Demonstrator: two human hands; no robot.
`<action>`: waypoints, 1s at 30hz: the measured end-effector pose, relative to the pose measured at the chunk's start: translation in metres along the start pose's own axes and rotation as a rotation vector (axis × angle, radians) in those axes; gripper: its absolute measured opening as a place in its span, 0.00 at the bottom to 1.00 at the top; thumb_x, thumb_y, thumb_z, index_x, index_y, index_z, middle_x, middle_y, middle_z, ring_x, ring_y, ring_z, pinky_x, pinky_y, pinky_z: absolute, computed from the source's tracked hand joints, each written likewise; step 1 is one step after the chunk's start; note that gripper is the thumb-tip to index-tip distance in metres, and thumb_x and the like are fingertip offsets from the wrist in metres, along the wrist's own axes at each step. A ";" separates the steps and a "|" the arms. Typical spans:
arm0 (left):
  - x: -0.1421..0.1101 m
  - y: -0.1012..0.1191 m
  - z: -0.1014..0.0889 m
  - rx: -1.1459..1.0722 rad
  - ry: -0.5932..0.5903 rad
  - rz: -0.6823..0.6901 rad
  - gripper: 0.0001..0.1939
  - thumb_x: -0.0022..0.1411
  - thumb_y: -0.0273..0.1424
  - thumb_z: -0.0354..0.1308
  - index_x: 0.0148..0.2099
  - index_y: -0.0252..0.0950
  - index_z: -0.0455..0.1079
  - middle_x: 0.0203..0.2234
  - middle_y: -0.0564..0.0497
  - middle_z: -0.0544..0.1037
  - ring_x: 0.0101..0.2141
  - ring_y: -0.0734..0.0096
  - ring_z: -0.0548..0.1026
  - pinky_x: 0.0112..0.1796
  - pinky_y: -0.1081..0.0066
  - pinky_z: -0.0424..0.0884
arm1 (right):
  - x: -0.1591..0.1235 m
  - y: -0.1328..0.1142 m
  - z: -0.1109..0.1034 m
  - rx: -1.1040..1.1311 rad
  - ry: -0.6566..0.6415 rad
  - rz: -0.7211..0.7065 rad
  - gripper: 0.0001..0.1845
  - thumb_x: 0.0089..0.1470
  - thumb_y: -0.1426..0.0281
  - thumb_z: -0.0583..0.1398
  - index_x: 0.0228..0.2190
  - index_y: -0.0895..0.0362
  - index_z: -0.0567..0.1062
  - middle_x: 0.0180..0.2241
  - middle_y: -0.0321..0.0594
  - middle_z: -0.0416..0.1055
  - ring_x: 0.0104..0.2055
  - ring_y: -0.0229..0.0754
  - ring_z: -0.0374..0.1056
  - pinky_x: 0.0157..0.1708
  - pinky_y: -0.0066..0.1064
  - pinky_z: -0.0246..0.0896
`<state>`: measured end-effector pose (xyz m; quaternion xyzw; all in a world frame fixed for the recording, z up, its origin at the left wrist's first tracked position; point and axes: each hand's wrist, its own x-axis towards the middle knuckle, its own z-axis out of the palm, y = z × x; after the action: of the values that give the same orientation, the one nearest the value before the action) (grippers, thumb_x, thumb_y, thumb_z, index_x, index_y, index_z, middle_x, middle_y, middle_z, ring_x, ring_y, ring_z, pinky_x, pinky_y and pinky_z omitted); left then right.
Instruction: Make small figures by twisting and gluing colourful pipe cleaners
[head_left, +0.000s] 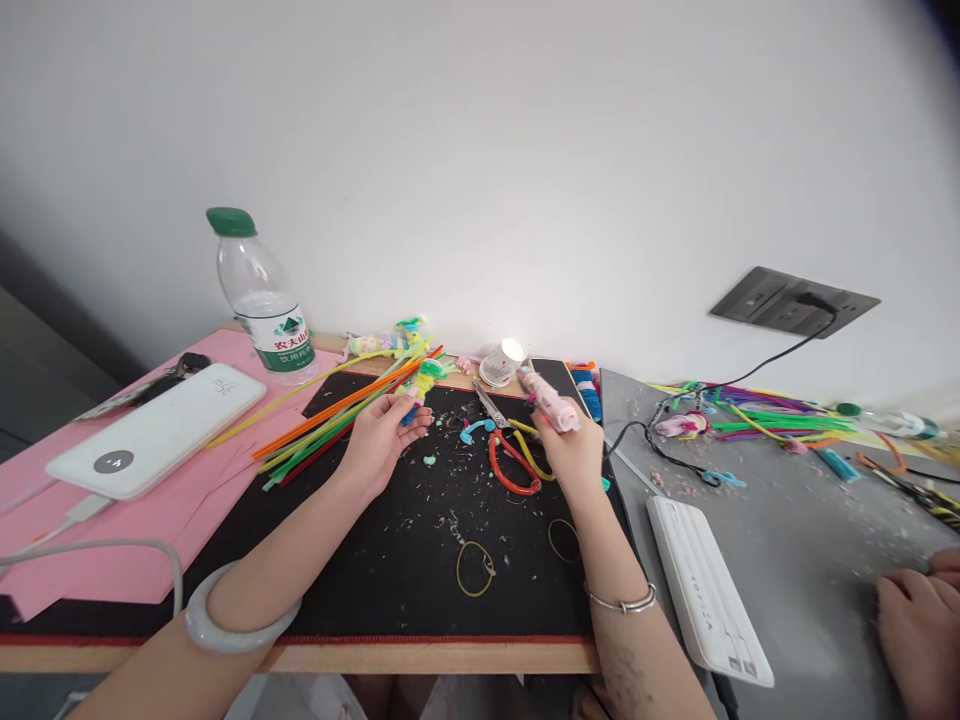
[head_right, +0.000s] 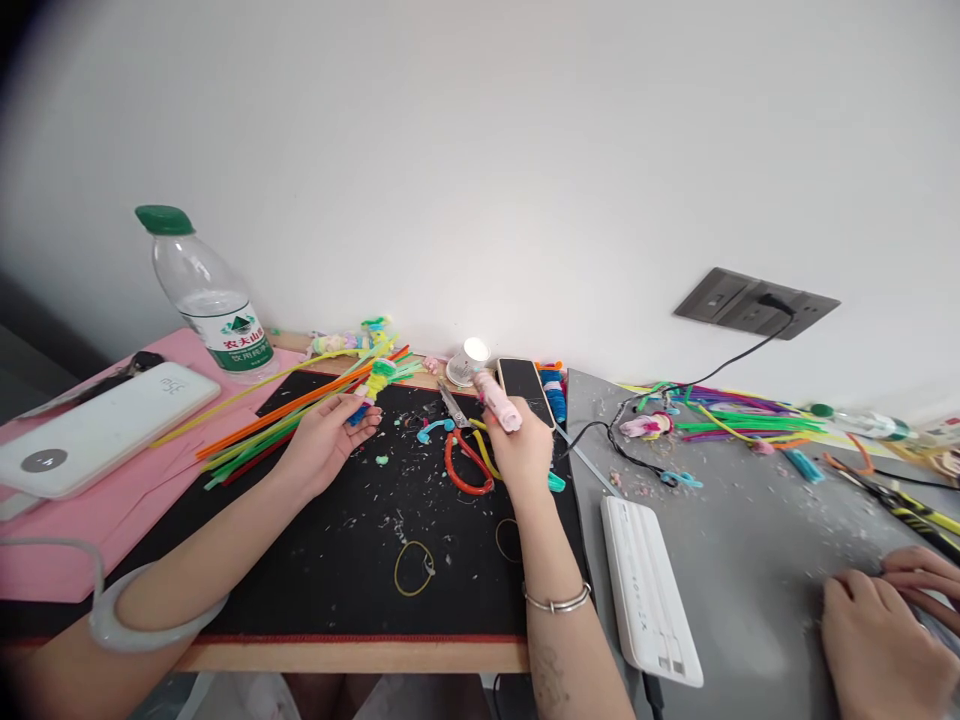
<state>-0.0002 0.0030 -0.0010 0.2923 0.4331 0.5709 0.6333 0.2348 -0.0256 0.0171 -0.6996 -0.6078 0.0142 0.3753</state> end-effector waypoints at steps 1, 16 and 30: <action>0.000 0.000 0.000 0.002 0.005 0.018 0.13 0.49 0.37 0.65 0.31 0.35 0.66 0.26 0.52 0.76 0.28 0.75 0.76 0.34 0.73 0.72 | 0.002 0.002 -0.004 -0.057 0.041 0.050 0.13 0.52 0.60 0.56 0.34 0.54 0.74 0.27 0.41 0.74 0.29 0.45 0.69 0.28 0.30 0.55; -0.002 0.000 0.002 0.138 0.035 0.209 0.18 0.51 0.42 0.63 0.38 0.35 0.66 0.29 0.51 0.77 0.29 0.73 0.76 0.35 0.70 0.72 | 0.020 0.084 -0.043 -0.390 0.143 0.627 0.20 0.44 0.73 0.59 0.42 0.63 0.73 0.40 0.61 0.72 0.47 0.62 0.67 0.44 0.47 0.58; -0.006 0.001 0.006 0.066 -0.038 0.054 0.14 0.53 0.37 0.63 0.37 0.34 0.65 0.36 0.44 0.80 0.35 0.69 0.79 0.39 0.68 0.73 | 0.000 -0.010 0.038 -0.064 -0.223 -0.468 0.13 0.53 0.76 0.57 0.39 0.55 0.76 0.40 0.46 0.68 0.43 0.50 0.62 0.45 0.42 0.62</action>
<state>0.0043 -0.0024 0.0039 0.3354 0.4315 0.5675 0.6159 0.2081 -0.0062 -0.0045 -0.5458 -0.7908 -0.0154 0.2767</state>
